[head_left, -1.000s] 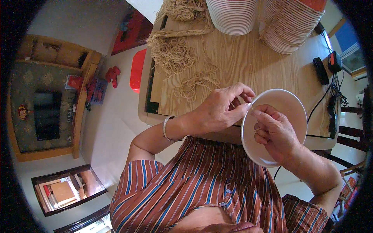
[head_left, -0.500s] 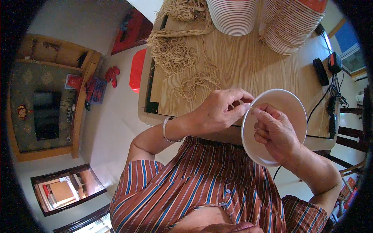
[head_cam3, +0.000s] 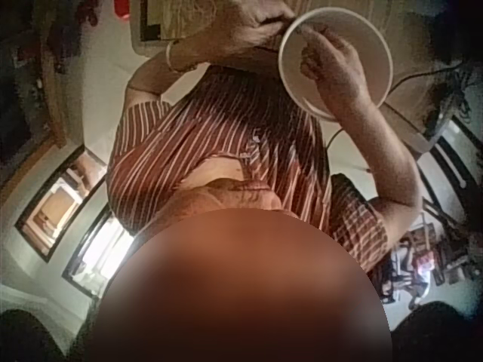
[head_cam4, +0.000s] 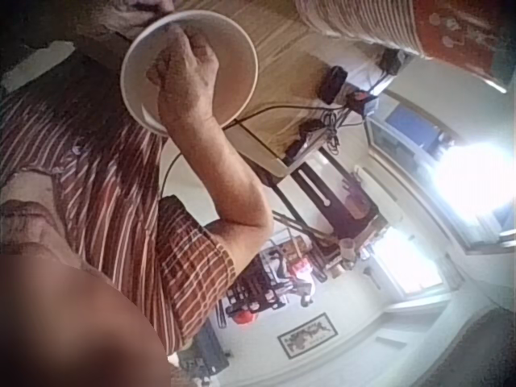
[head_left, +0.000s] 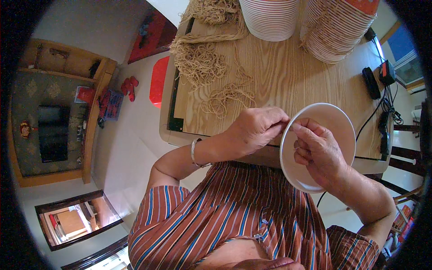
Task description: Attaching handles or strings to paper buckets for product packaging.
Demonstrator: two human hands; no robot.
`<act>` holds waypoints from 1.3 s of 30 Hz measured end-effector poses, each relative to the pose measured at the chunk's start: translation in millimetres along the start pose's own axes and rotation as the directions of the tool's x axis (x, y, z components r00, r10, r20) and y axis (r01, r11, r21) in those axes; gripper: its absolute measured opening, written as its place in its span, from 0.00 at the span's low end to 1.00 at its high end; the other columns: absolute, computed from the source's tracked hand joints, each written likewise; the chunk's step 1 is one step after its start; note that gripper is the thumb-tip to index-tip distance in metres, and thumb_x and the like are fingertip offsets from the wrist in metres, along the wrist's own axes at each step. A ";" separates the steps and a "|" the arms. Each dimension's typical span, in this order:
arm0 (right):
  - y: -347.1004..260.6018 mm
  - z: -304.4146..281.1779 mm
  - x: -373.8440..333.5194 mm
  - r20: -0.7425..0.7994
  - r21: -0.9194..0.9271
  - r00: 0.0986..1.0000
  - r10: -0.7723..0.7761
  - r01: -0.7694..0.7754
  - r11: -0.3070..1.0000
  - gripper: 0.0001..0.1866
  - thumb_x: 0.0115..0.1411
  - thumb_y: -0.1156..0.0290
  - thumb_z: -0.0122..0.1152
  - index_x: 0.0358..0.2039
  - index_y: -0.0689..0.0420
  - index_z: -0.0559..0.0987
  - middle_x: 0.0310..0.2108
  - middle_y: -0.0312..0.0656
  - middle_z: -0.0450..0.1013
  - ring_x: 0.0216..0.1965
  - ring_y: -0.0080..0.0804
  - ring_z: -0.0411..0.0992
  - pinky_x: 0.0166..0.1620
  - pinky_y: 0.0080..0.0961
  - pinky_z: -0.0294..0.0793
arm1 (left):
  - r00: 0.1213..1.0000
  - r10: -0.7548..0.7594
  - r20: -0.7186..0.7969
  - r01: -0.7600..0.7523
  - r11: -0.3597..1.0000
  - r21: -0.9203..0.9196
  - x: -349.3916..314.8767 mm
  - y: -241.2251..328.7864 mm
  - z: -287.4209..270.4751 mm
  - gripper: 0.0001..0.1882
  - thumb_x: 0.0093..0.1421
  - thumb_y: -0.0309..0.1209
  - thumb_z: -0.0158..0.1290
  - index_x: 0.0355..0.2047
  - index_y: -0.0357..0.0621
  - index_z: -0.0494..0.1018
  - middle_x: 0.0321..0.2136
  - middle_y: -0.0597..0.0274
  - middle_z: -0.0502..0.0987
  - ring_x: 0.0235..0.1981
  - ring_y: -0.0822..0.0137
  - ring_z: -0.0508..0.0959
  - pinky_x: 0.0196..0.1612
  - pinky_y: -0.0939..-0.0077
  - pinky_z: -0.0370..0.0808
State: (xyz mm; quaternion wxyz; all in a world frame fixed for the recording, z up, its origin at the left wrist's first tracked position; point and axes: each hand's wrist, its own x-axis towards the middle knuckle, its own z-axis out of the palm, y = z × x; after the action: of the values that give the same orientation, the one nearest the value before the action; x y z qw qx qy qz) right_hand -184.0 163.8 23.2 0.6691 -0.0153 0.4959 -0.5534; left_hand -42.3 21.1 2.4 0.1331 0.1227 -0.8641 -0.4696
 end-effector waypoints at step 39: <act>9.5 8.7 -3.3 0.260 -0.847 0.762 -0.593 0.474 0.238 0.06 0.60 0.75 0.57 0.36 0.62 0.75 0.25 0.37 0.72 0.25 0.24 0.71 0.28 0.24 0.72 | 0.903 0.427 0.042 -0.428 0.903 0.042 38.5 -4.0 -22.4 0.06 0.61 0.31 0.52 0.37 0.44 0.73 0.29 0.59 0.78 0.32 0.63 0.79 0.36 0.71 0.74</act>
State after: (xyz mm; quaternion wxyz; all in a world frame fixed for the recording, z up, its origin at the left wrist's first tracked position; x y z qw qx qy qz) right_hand -170.9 165.4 24.4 0.3004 -0.4934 0.7074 -0.4073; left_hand -70.2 -11.4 15.2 0.2161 -0.0738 -0.8834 -0.4092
